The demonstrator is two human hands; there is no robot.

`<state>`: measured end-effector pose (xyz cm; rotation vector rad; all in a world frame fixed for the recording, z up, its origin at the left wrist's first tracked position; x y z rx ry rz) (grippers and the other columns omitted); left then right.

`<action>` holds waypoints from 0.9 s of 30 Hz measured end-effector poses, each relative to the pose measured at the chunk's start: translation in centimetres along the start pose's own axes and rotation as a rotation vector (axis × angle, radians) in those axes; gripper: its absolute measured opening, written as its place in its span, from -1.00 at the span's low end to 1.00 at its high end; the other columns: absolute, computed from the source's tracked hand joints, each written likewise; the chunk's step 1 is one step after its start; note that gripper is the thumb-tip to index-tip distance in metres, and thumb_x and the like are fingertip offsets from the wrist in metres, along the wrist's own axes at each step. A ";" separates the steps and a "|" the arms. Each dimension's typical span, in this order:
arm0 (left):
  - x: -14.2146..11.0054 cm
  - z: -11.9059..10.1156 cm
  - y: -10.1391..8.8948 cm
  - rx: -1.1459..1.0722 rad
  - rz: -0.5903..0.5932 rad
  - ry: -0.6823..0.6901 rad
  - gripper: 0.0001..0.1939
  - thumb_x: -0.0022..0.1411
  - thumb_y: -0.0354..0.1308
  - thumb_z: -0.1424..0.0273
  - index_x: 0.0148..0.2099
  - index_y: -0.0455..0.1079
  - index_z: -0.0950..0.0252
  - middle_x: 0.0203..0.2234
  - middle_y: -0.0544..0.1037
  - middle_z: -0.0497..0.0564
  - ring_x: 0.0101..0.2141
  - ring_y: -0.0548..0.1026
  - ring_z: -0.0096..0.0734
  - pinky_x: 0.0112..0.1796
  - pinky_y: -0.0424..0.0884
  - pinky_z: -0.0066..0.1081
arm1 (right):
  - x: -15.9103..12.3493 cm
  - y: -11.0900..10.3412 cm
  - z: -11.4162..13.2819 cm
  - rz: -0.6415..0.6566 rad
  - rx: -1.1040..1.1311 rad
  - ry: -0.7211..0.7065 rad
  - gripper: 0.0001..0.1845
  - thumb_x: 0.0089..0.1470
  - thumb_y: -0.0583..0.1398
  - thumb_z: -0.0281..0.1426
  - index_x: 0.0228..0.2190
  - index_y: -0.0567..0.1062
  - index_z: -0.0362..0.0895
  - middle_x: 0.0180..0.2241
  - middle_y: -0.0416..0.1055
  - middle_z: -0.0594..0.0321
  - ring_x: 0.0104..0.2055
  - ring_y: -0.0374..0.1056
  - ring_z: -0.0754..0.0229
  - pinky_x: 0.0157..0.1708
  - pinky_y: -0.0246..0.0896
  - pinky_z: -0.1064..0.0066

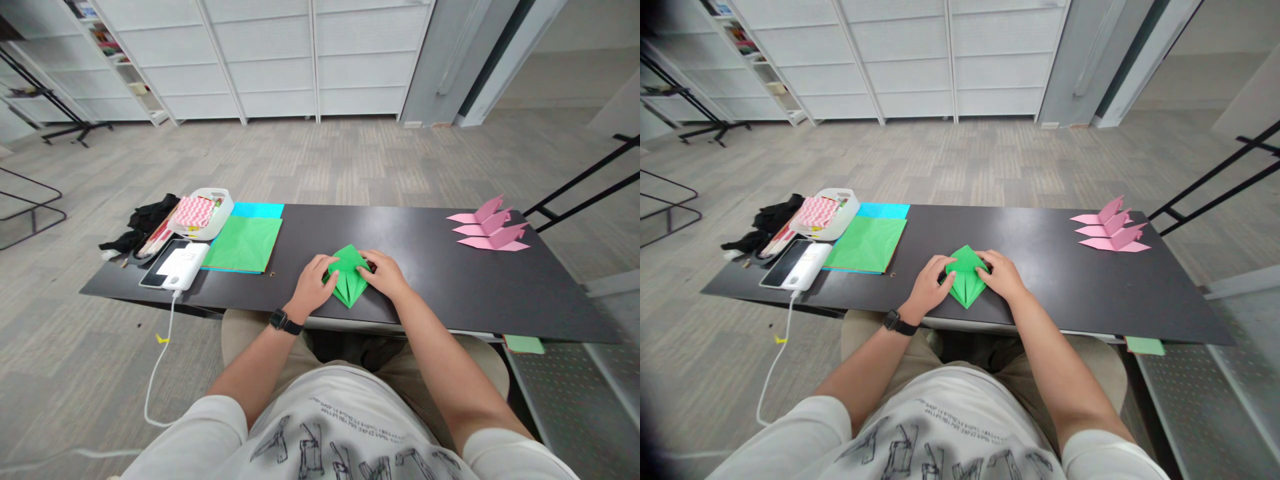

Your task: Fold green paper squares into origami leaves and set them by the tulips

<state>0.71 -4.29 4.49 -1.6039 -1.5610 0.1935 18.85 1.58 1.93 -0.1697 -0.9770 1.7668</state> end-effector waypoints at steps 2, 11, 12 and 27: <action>0.0 0.2 0.1 0.010 0.004 -0.003 -0.70 0.47 0.11 0.39 0.20 0.44 0.22 0.03 0.55 0.13 0.05 0.55 -0.21 0.13 0.49 -0.20 | 0.4 0.2 -0.2 0.023 -0.030 0.030 -0.53 0.16 0.27 -0.43 0.11 0.60 -0.05 -0.16 0.58 0.18 -0.25 0.46 0.11 -0.16 0.37 0.30; 0.0 0.4 0.1 0.015 -0.003 -0.006 -0.70 0.49 0.11 0.36 0.20 0.43 0.21 0.05 0.57 0.12 0.08 0.55 -0.19 0.18 0.46 -0.17 | 3.7 1.2 -1.3 0.300 -0.212 0.179 -0.75 0.12 0.33 -0.44 -0.13 0.67 -0.03 -0.16 0.65 0.23 -0.14 0.53 0.08 -0.12 0.34 0.35; 0.0 0.5 0.1 0.013 -0.002 -0.017 -0.70 0.49 0.11 0.35 0.21 0.44 0.21 0.05 0.57 0.13 0.08 0.55 -0.19 0.17 0.46 -0.17 | 4.0 1.5 -1.5 0.333 -0.223 0.197 -0.77 0.12 0.34 -0.43 -0.15 0.67 -0.02 -0.18 0.66 0.24 -0.15 0.54 0.08 -0.13 0.34 0.35; -0.4 -1.2 0.9 0.284 0.118 0.024 -0.48 0.30 0.11 0.57 0.24 0.51 0.13 0.01 0.65 0.06 0.02 0.51 -0.11 0.35 0.18 0.13 | -0.5 -4.5 4.4 -0.085 -0.087 -0.059 -0.63 0.37 0.21 -0.16 0.13 0.58 0.06 0.08 0.50 0.08 0.16 0.44 -0.05 0.25 0.32 -0.02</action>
Point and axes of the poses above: each hand's wrist, its own x-axis towards the middle knuckle, its own y-axis out of the palm, z = x × y, the point moved 10 cm from there along x, towards the middle knuckle
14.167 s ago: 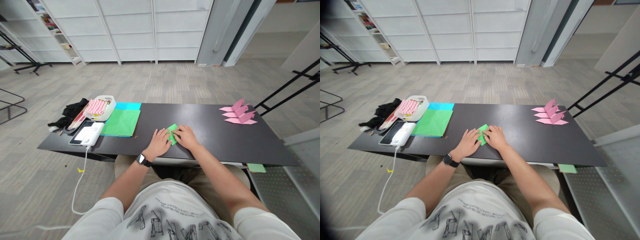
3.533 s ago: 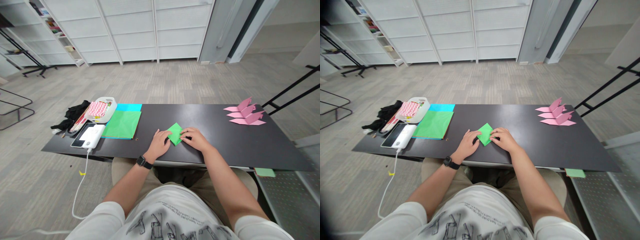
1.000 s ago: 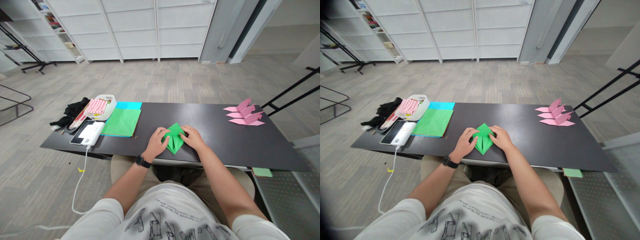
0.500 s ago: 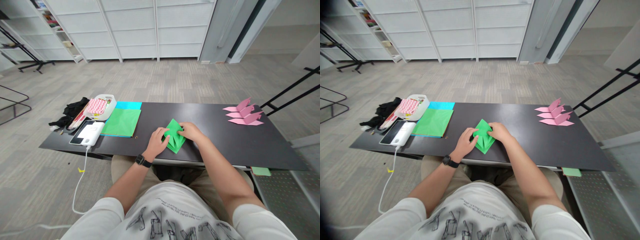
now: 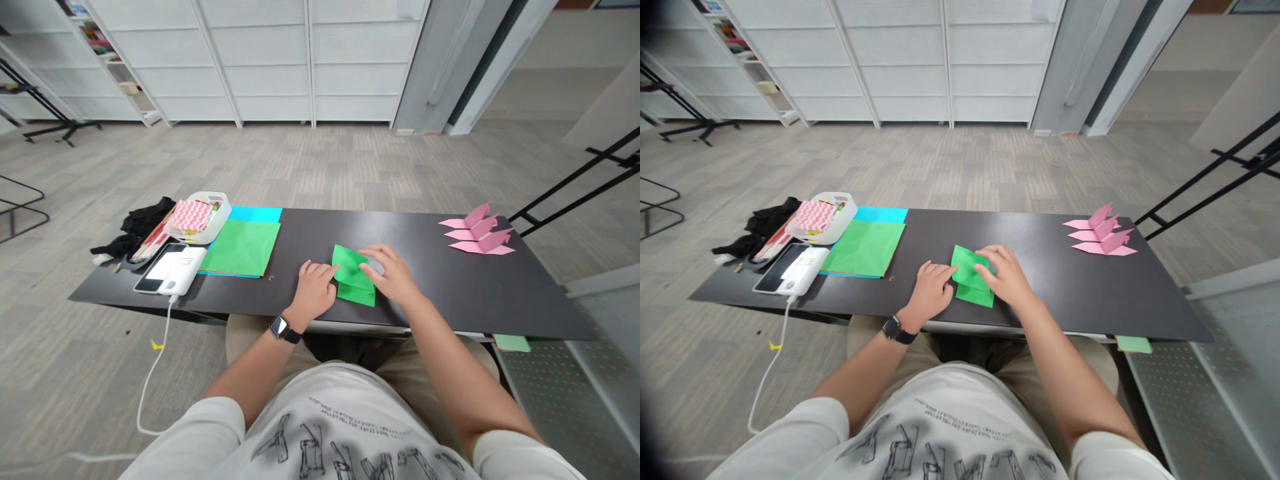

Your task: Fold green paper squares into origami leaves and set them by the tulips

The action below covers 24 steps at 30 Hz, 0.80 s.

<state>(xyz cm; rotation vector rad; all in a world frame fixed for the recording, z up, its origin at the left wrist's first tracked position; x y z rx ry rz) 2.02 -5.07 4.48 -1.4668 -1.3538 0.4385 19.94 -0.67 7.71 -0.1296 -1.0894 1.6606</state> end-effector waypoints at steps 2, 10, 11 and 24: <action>0.0 -0.9 -0.3 0.043 0.003 0.040 -0.53 0.34 0.13 0.55 0.22 0.53 0.13 -0.02 0.65 0.07 0.00 0.50 -0.10 0.36 0.14 0.18 | -1.3 0.7 1.5 0.055 -0.097 -0.025 -0.68 0.32 0.27 -0.14 0.05 0.64 0.07 0.11 0.48 0.06 0.19 0.40 -0.11 0.28 0.27 -0.11; 0.3 -1.7 -1.8 0.176 0.005 0.090 -0.94 0.36 0.32 0.35 -0.19 0.63 0.17 -0.06 0.54 0.15 0.03 0.44 0.00 0.31 0.23 0.23 | -3.0 1.6 1.8 0.059 -0.297 -0.040 -0.90 0.24 0.33 -0.36 -0.28 0.70 0.08 0.14 0.45 0.11 0.28 0.28 -0.20 0.37 -0.01 -0.44; 0.2 -1.7 -2.0 0.179 -0.003 0.098 -0.95 0.34 0.35 0.34 -0.21 0.63 0.17 0.00 0.52 0.16 0.07 0.42 0.03 0.33 0.21 0.25 | -3.0 1.5 1.6 0.050 -0.300 -0.036 -0.90 0.24 0.34 -0.36 -0.29 0.70 0.07 0.15 0.44 0.11 0.29 0.27 -0.21 0.37 0.01 -0.44; 0.6 -1.2 -1.4 0.182 -0.044 0.082 -0.86 0.35 0.35 0.27 -0.14 0.58 0.21 0.15 0.48 0.21 0.27 0.34 0.13 0.42 0.00 0.38 | -3.3 2.6 -0.6 -0.067 -0.332 0.009 -0.87 0.28 0.28 -0.36 -0.26 0.68 0.00 0.28 0.31 0.03 0.37 0.18 -0.24 0.33 0.18 -0.28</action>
Point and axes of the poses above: each hand's wrist, its own x-axis towards the middle knuckle, its own y-axis out of the palm, z = x × y, the point moved 10 cm from there along x, towards the middle knuckle
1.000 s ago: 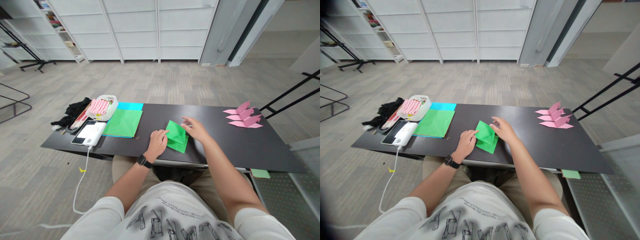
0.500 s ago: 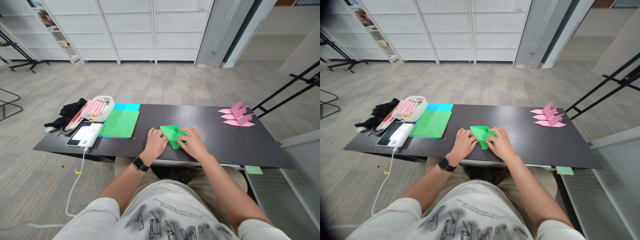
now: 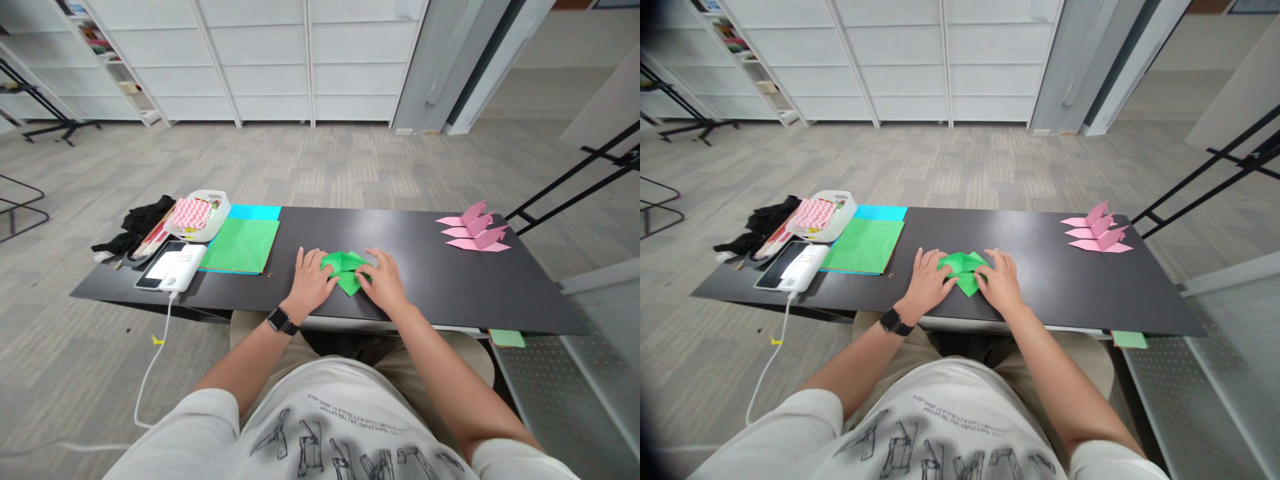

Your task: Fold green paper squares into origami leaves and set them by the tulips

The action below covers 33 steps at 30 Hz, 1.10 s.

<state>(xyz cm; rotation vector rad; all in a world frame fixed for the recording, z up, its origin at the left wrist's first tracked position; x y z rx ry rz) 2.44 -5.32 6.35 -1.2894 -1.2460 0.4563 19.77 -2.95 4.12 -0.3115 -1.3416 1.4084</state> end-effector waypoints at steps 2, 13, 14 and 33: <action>0.2 0.1 0.3 -0.005 -0.006 -0.008 -0.84 0.35 0.34 0.24 -0.12 0.58 0.21 0.13 0.49 0.21 0.27 0.34 0.14 0.42 -0.01 0.40 | -0.1 0.1 -0.3 -0.017 0.003 0.004 -0.87 0.28 0.28 -0.35 -0.25 0.68 0.00 0.29 0.31 0.03 0.37 0.18 -0.24 0.32 0.20 -0.26; 0.3 1.1 1.5 -0.048 -0.035 -0.094 -0.85 0.34 0.34 0.25 -0.12 0.57 0.20 0.13 0.49 0.21 0.25 0.36 0.15 0.40 0.01 0.44 | -2.0 -1.1 0.5 -0.125 0.116 0.000 -0.72 0.29 0.21 -0.41 -0.04 0.64 0.08 0.18 0.44 0.07 0.28 0.31 -0.11 0.35 0.13 -0.21; 0.3 1.0 1.6 -0.047 -0.040 -0.101 -0.85 0.34 0.34 0.25 -0.12 0.57 0.19 0.13 0.49 0.21 0.24 0.37 0.15 0.40 0.01 0.43 | -2.3 -1.2 0.8 -0.134 0.121 0.001 -0.71 0.29 0.21 -0.43 -0.05 0.64 0.09 0.11 0.48 0.09 0.21 0.36 -0.08 0.34 0.15 -0.18; -0.4 -1.5 1.5 -0.045 -0.063 -0.053 -0.72 0.45 0.17 0.35 0.15 0.49 0.22 0.25 0.44 0.26 0.28 0.35 0.14 0.43 0.01 0.30 | -2.2 2.1 3.1 0.169 0.000 -0.105 -0.69 0.35 0.23 -0.30 0.06 0.64 0.07 0.06 0.55 0.07 0.11 0.37 -0.11 0.18 0.18 -0.07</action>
Point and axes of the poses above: each hand's wrist, its own x-axis towards the middle knuckle, its own y-axis out of the palm, z = x × y, the point moved 10 cm from there along x, towards the middle knuckle
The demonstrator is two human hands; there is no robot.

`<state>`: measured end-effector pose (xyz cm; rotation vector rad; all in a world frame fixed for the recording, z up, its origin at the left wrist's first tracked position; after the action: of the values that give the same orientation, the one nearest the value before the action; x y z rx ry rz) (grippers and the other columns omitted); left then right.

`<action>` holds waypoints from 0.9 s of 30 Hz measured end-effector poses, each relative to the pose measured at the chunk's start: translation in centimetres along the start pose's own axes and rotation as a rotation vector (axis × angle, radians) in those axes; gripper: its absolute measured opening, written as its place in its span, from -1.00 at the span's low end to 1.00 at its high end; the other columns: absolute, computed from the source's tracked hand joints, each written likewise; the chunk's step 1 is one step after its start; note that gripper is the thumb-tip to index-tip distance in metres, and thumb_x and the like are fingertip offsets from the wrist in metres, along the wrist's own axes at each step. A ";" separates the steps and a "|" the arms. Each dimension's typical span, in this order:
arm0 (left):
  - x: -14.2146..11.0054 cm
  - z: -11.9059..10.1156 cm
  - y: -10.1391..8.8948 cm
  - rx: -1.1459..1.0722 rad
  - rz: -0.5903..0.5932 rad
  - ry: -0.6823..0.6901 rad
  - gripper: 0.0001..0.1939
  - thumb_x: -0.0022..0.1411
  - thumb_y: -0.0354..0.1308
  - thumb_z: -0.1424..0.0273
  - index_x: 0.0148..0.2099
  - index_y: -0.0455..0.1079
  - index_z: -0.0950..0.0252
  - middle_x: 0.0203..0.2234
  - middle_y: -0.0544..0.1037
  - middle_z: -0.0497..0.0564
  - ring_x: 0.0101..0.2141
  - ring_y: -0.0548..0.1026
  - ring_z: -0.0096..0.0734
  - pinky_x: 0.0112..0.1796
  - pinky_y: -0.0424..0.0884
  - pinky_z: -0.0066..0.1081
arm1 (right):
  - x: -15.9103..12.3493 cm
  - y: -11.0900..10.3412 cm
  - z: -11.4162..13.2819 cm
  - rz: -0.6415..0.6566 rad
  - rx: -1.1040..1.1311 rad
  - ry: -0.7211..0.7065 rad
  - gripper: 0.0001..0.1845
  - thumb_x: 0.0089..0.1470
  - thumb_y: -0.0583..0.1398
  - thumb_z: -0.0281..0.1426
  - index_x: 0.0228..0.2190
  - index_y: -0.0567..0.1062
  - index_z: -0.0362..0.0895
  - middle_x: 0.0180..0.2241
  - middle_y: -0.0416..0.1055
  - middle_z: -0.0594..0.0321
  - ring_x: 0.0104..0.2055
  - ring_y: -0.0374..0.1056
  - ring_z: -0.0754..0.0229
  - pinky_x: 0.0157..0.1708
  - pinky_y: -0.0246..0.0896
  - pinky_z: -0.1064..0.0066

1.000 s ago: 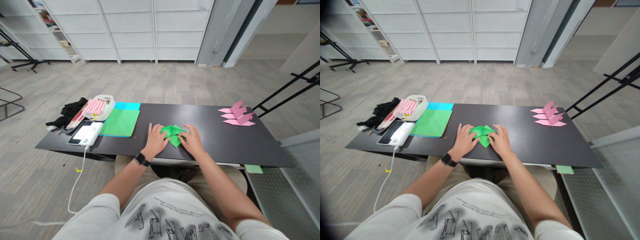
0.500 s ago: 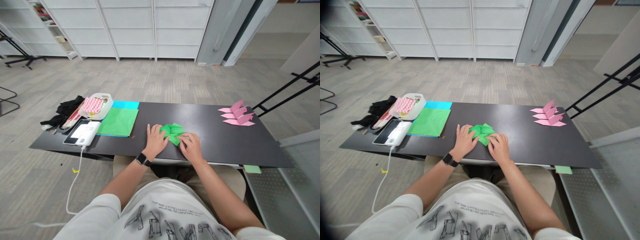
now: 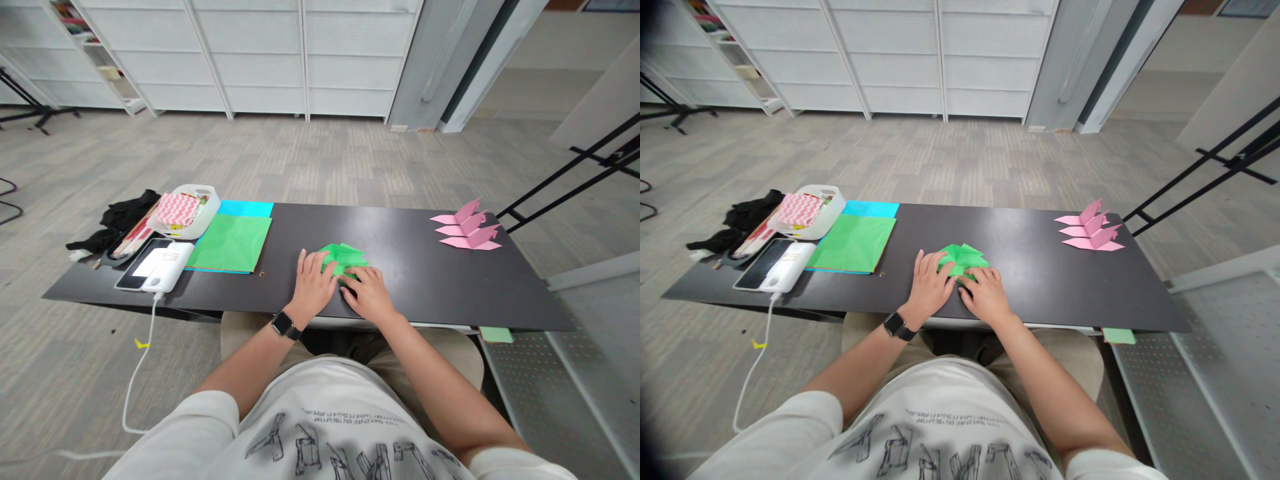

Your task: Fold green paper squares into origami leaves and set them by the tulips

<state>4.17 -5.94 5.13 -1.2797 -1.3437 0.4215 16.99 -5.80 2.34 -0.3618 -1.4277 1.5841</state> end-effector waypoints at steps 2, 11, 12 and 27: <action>-0.6 -1.3 0.1 -0.041 0.052 0.073 -0.70 0.47 0.14 0.38 0.19 0.47 0.20 0.17 0.51 0.20 0.20 0.41 0.02 0.41 0.13 0.17 | 0.0 0.0 0.0 0.004 -0.004 0.001 -0.70 0.35 0.23 -0.31 0.05 0.65 0.06 0.05 0.55 0.07 0.12 0.37 -0.10 0.19 0.16 -0.06; -1.9 -2.0 1.2 -0.027 0.155 0.086 -0.72 0.49 0.12 0.36 0.18 0.45 0.26 0.08 0.55 0.16 0.10 0.44 -0.07 0.27 0.29 0.02 | 0.0 0.0 -0.4 -0.025 0.033 0.024 -0.73 0.37 0.21 -0.36 0.01 0.67 0.03 0.02 0.61 0.14 0.07 0.43 0.00 0.24 0.08 0.00; -1.9 -2.0 1.3 -0.023 0.159 0.083 -0.72 0.49 0.13 0.35 0.18 0.46 0.25 0.08 0.55 0.16 0.09 0.44 -0.06 0.26 0.29 0.02 | 0.0 0.0 -0.4 -0.027 0.037 0.025 -0.72 0.37 0.21 -0.37 0.01 0.67 0.04 0.02 0.61 0.14 0.07 0.43 0.00 0.24 0.09 0.01; -2.1 -2.0 1.1 0.007 0.143 0.068 -0.69 0.49 0.13 0.37 0.18 0.53 0.23 0.02 0.60 0.17 0.05 0.45 -0.03 0.25 0.28 0.09 | 0.0 -0.3 -0.9 -0.042 0.004 0.067 -0.73 0.40 0.20 -0.34 -0.02 0.71 0.03 0.03 0.61 0.14 0.07 0.43 -0.02 0.18 0.17 0.02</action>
<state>5.77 -8.18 3.72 -1.3775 -1.1973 0.4761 17.79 -5.32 2.40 -0.3766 -1.3723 1.5277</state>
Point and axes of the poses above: each hand's wrist, its own x-axis towards the middle knuckle, its own y-axis out of the palm, z = x × y, the point moved 10 cm from there along x, towards the middle knuckle
